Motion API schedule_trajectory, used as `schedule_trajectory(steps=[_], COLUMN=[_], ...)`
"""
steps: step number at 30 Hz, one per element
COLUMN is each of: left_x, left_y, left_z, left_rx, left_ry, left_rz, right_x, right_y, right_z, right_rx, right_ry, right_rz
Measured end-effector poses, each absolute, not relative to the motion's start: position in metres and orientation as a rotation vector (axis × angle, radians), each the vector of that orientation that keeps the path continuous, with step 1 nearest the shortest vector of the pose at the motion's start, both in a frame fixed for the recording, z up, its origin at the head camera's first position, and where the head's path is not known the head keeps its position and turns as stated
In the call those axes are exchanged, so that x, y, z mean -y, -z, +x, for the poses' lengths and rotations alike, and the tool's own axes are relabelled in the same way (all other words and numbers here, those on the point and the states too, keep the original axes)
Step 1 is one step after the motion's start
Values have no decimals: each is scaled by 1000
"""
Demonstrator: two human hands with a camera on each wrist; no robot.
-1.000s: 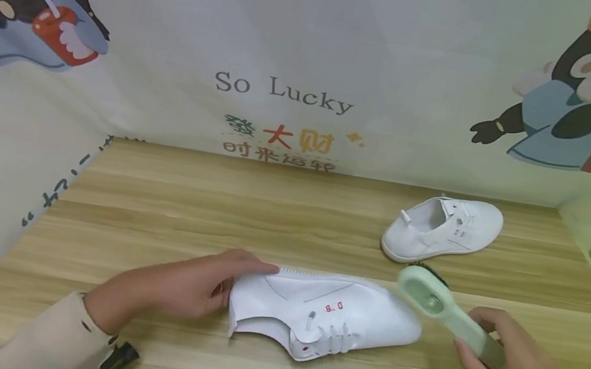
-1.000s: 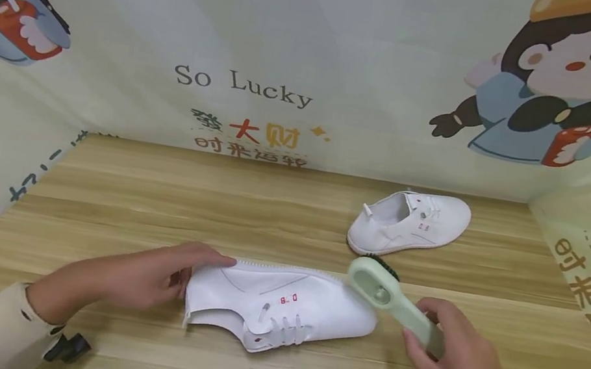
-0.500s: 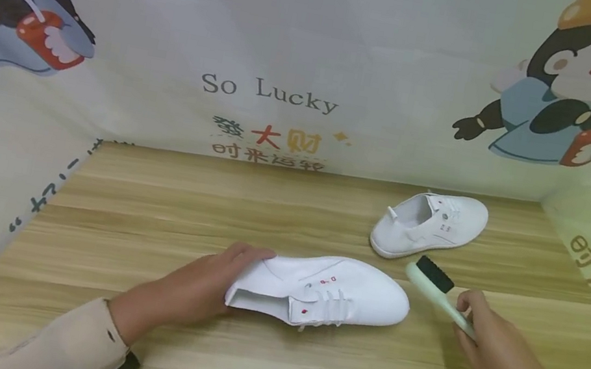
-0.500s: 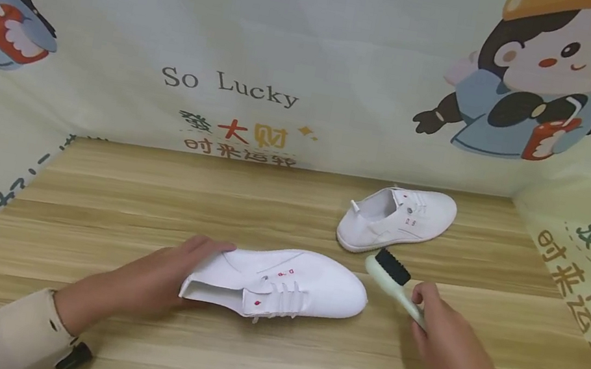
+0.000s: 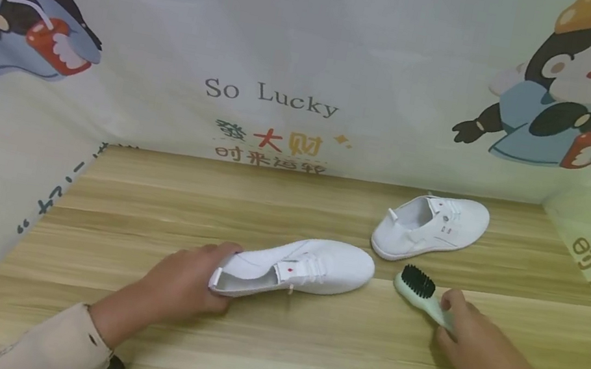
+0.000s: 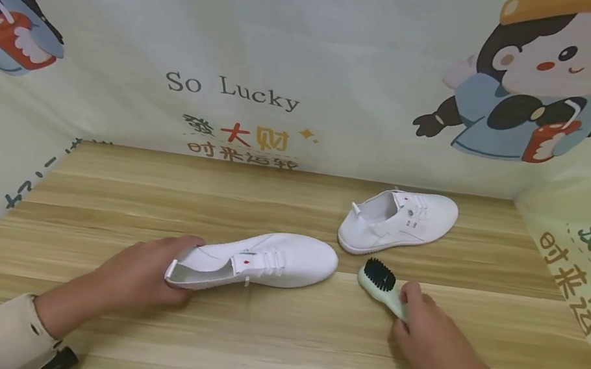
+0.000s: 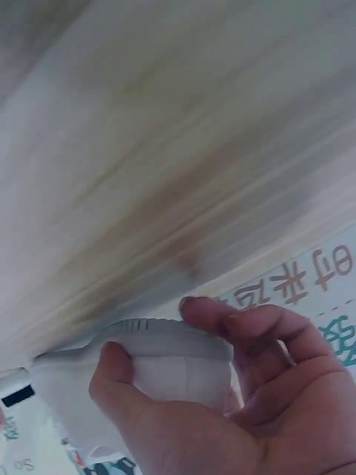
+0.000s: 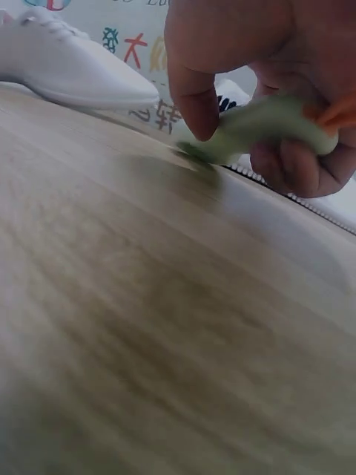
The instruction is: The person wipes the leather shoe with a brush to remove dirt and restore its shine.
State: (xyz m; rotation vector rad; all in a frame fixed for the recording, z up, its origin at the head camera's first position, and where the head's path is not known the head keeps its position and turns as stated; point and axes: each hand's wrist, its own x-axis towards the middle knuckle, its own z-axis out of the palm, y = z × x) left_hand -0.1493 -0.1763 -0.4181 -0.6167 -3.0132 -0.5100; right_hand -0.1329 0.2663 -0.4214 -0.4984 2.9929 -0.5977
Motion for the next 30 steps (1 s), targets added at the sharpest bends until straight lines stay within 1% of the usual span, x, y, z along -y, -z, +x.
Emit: schedule_trajectory(steps=[4,13,19,24,30], left_x=[180,165,157,169,185], left_y=[421,420,415,414,409], left_z=[-156,-177,-199,-213,-211], left_rx=[3020,3132,3194,3229,3161], left_ry=[483,394,316,352,400], left_rz=[-508,-304,-345,-369,-361], right_x=[-262,-245,-236,-228,-219], right_y=[425,426,425,425,415], right_z=[-131,-119,-113,-114,-117], right_rx=[-2944,-3049,-3081,-3034,-3171], right_ry=[572,353,210,202,162], right_rz=[-473,-617,-671,-690,-782])
